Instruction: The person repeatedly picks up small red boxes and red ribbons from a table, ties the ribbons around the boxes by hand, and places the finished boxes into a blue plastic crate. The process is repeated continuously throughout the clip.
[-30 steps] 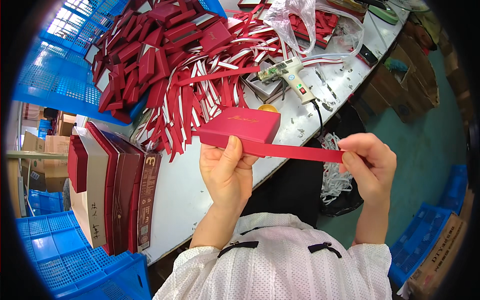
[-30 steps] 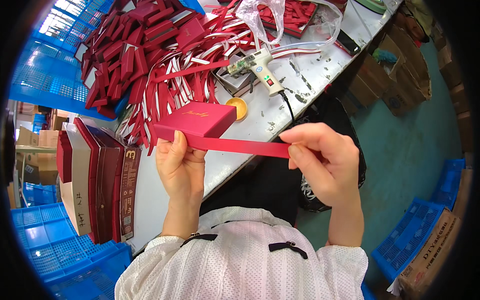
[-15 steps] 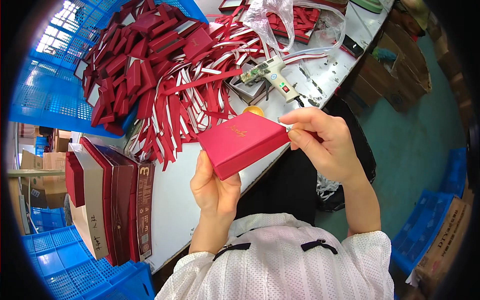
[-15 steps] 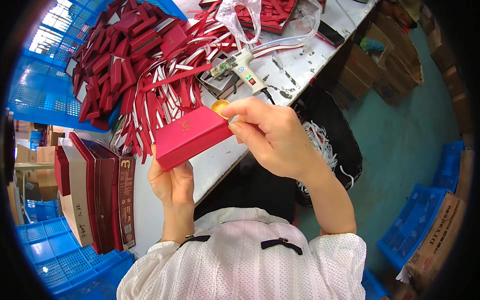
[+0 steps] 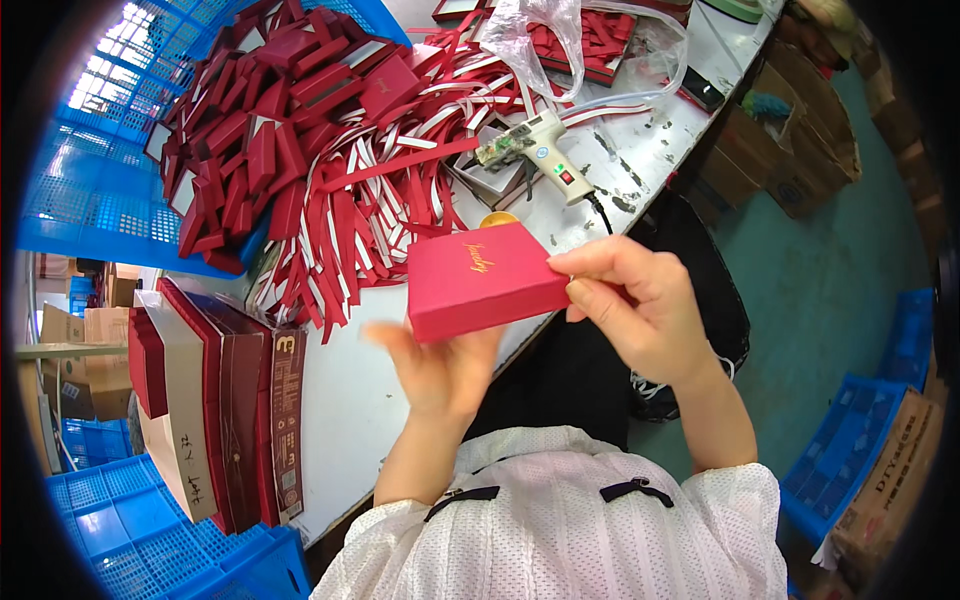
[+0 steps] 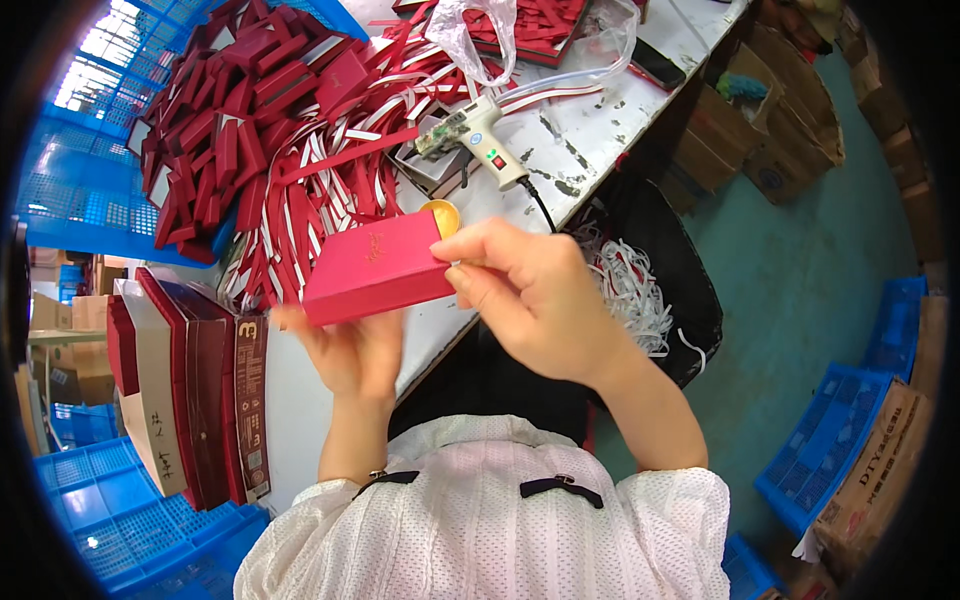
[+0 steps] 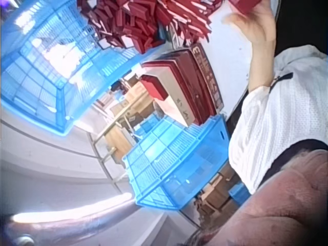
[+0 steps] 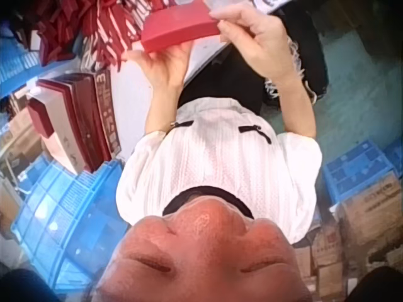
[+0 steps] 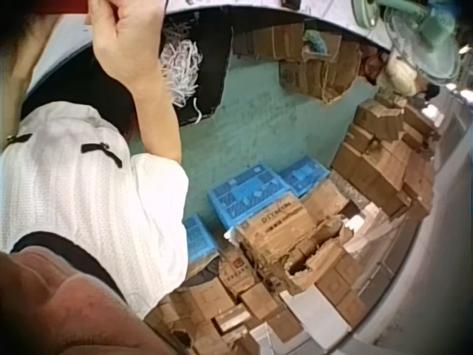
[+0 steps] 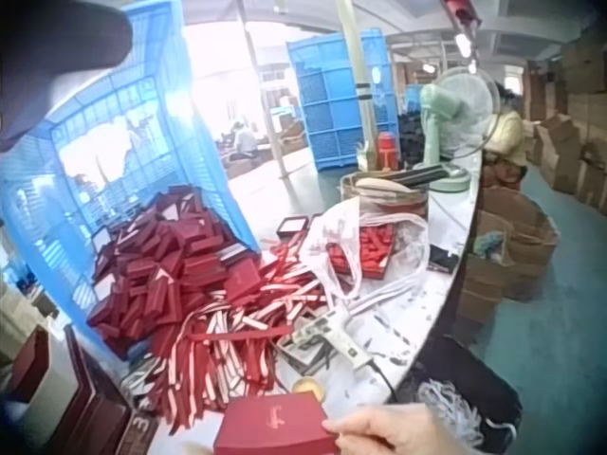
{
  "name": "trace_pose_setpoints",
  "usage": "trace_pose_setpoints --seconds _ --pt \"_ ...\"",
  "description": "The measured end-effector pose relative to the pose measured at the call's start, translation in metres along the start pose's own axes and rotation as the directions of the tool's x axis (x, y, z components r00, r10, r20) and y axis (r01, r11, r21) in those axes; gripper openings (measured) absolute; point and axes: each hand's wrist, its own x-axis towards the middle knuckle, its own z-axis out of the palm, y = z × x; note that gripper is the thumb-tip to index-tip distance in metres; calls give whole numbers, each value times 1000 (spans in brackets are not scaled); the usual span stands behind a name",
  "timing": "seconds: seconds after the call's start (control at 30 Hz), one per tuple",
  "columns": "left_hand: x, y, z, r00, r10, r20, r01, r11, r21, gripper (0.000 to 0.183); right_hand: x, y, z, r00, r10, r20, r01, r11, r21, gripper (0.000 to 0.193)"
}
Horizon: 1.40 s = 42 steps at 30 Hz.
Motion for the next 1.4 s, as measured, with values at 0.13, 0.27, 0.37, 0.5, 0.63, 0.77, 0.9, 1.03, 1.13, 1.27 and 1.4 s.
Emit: trace_pose_setpoints --seconds 0.13,0.27,0.37,0.5,0.63,0.77,0.9,1.03,1.13,1.27,1.4 --pt "4 -25 -8 945 273 179 -319 657 683 33 -7 -1 23 997 -20 -74 14 997 -82 16" --pt "15 -5 10 940 338 40 -307 791 529 31 -9 -8 2 970 140 -199 -180 962 -204 15" --pt "15 9 11 997 77 -15 -75 987 142 31 -8 -11 -16 995 27 -98 -43 986 -164 19" --pt "12 14 15 995 -99 -18 93 974 -205 30 -1 -7 -12 996 26 -85 -32 996 -79 22" --pt "10 16 15 989 -142 -48 125 958 -256 31 3 -2 -9 993 49 -105 -53 998 -39 22" --pt "8 16 15 983 -182 -39 164 944 -286 32 5 2 -8 991 76 -110 -76 997 -2 21" --pt "8 18 16 975 -213 -70 182 933 -309 33 1 -4 -8 992 40 -118 -45 998 -41 21" --pt "8 24 8 975 -218 -36 194 923 -333 34 -2 -14 -11 993 9 -121 -22 994 -108 20" --pt "6 20 13 978 -204 -46 178 927 -330 34 -3 -15 -12 992 -6 -122 -7 994 -110 19" --pt "6 18 15 970 -231 -70 195 920 -340 35 1 -5 -13 992 47 -121 -50 998 -23 19" --pt "2 16 13 961 -274 -45 238 896 -375 36 2 4 -11 988 112 -102 -107 993 56 19"
